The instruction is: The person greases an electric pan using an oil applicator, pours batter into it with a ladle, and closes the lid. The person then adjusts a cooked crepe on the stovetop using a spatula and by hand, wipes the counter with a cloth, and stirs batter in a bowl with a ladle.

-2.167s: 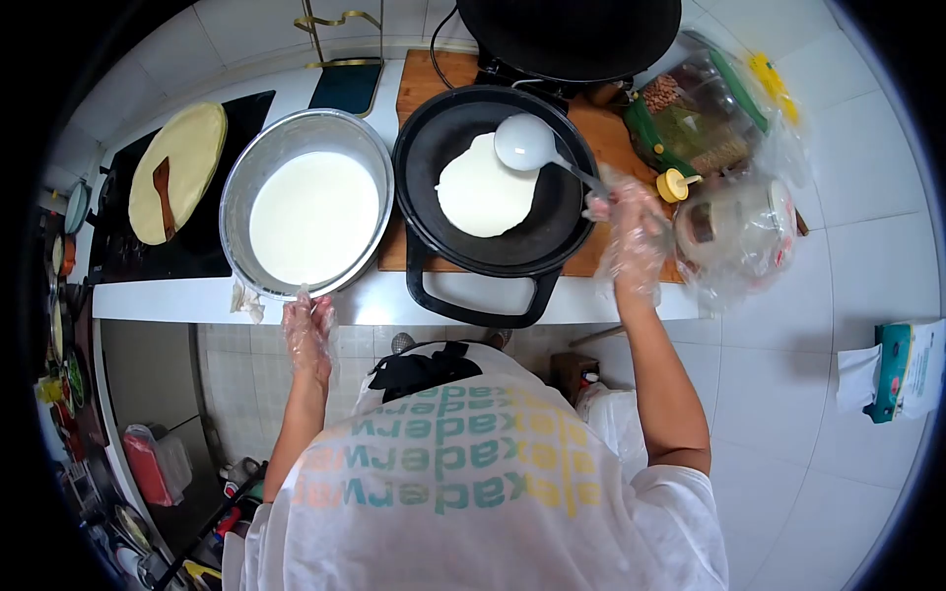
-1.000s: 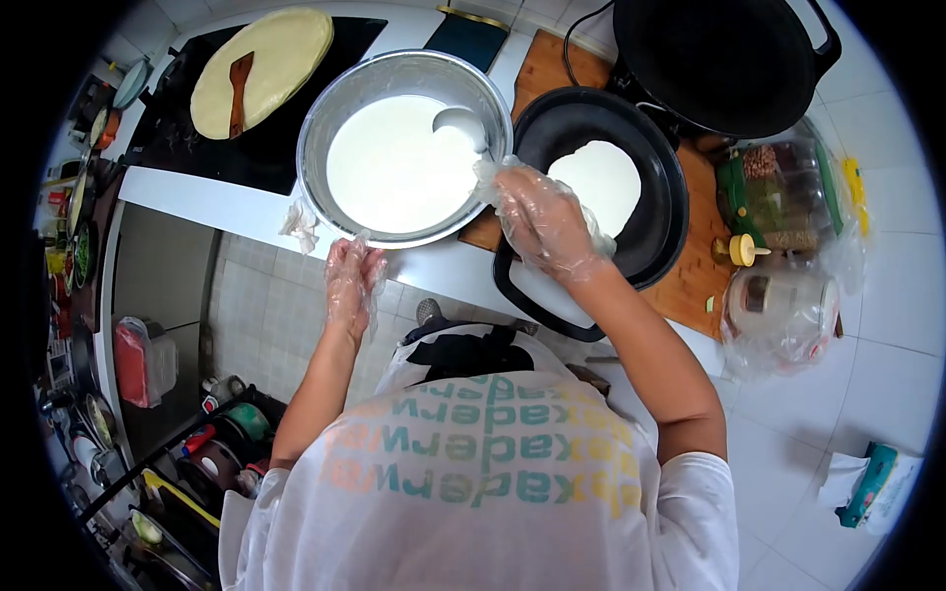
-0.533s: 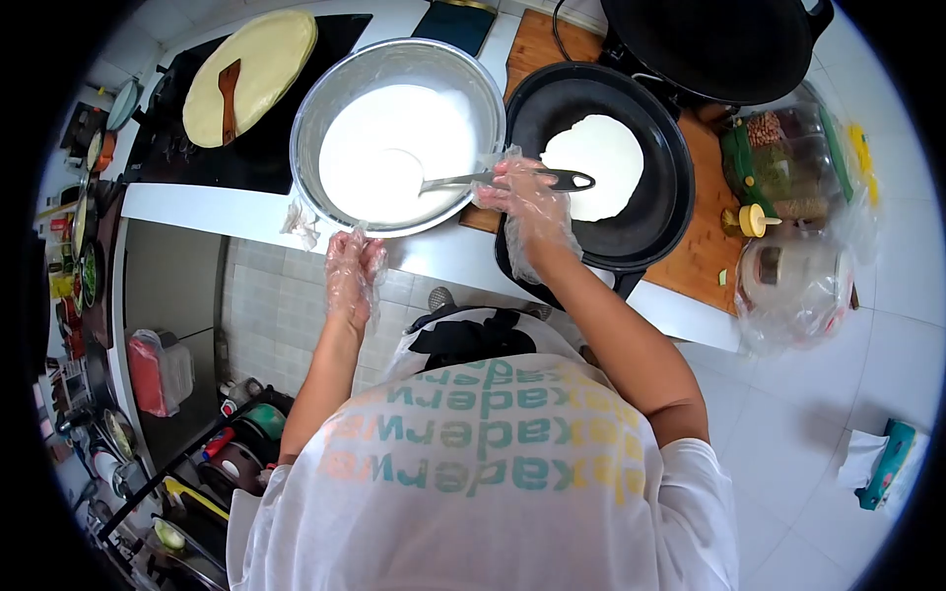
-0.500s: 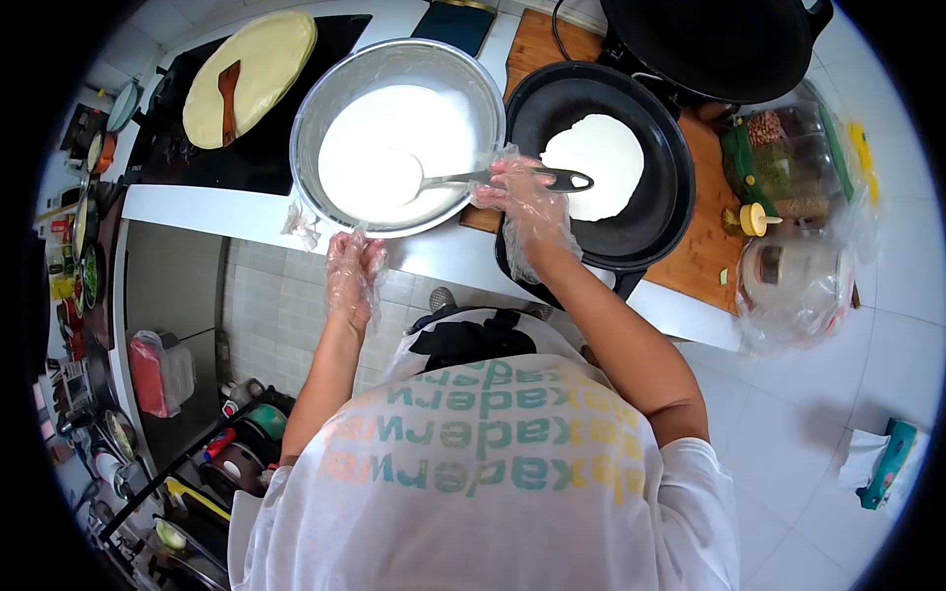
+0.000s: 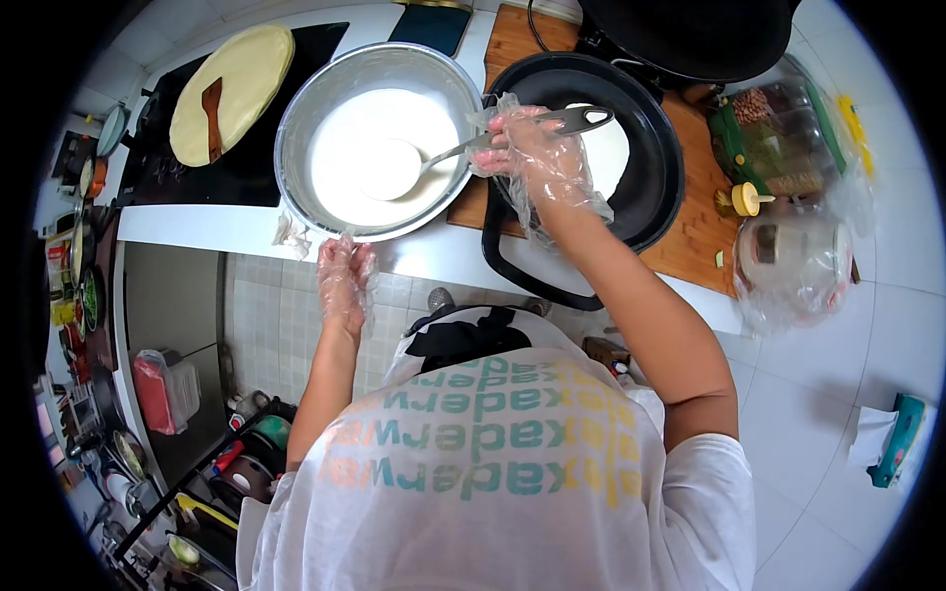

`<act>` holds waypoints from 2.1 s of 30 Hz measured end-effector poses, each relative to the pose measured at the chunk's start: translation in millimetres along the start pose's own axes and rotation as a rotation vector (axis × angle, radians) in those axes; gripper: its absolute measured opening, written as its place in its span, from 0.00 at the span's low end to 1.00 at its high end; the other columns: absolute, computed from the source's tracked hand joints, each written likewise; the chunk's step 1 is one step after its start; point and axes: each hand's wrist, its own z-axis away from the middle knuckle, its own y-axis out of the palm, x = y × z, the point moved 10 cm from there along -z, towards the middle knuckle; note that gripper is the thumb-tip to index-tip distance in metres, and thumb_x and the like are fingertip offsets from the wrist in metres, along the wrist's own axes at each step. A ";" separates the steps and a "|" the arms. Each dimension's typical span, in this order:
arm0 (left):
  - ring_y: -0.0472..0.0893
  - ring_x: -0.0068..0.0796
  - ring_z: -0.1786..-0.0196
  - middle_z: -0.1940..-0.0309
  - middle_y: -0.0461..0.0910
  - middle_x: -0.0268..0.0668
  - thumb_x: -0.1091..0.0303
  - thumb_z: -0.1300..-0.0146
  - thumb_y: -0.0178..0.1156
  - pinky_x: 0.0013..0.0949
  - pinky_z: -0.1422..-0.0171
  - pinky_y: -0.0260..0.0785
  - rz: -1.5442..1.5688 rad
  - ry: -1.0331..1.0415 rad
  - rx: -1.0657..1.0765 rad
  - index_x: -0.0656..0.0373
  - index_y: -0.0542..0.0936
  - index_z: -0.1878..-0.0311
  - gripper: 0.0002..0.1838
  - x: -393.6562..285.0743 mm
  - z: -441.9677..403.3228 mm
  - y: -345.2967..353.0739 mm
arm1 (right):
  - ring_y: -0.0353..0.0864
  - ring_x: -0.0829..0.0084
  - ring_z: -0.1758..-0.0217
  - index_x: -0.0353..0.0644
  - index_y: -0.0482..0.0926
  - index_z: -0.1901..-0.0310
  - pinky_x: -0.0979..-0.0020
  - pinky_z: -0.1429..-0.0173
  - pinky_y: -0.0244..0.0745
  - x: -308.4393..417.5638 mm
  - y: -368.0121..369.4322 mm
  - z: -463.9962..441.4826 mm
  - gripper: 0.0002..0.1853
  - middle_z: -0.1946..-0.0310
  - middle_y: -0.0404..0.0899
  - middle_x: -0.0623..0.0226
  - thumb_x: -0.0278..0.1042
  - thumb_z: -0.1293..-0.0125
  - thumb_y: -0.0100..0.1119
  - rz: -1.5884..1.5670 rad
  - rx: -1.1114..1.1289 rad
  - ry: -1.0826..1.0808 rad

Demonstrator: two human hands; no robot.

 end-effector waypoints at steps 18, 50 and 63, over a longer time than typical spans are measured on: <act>0.75 0.22 0.65 0.71 0.71 0.29 0.68 0.38 0.52 0.24 0.61 0.70 -0.040 -0.012 0.009 0.51 0.65 0.67 0.06 -1.7 1.8 -0.3 | 0.80 0.63 0.72 0.30 0.72 0.67 0.70 0.68 0.81 3.7 -14.3 4.1 0.09 0.67 0.73 0.59 0.29 0.41 0.53 -0.007 -0.033 0.044; 0.75 0.22 0.64 0.70 0.72 0.30 0.68 0.38 0.53 0.24 0.61 0.70 -0.060 -0.004 0.008 0.51 0.66 0.66 0.05 -2.3 1.7 -0.4 | 0.80 0.63 0.70 0.30 0.73 0.66 0.72 0.65 0.80 13.3 -31.9 -0.4 0.09 0.66 0.74 0.57 0.29 0.40 0.52 0.043 -0.066 0.051; 0.77 0.23 0.65 0.71 0.73 0.31 0.68 0.38 0.53 0.22 0.65 0.69 -0.126 0.061 -0.020 0.52 0.65 0.65 0.06 -4.8 -1.8 -2.9 | 0.81 0.63 0.67 0.31 0.71 0.64 0.71 0.62 0.78 79.8 -104.3 35.9 0.10 0.70 0.74 0.54 0.31 0.39 0.48 0.068 -0.256 -0.042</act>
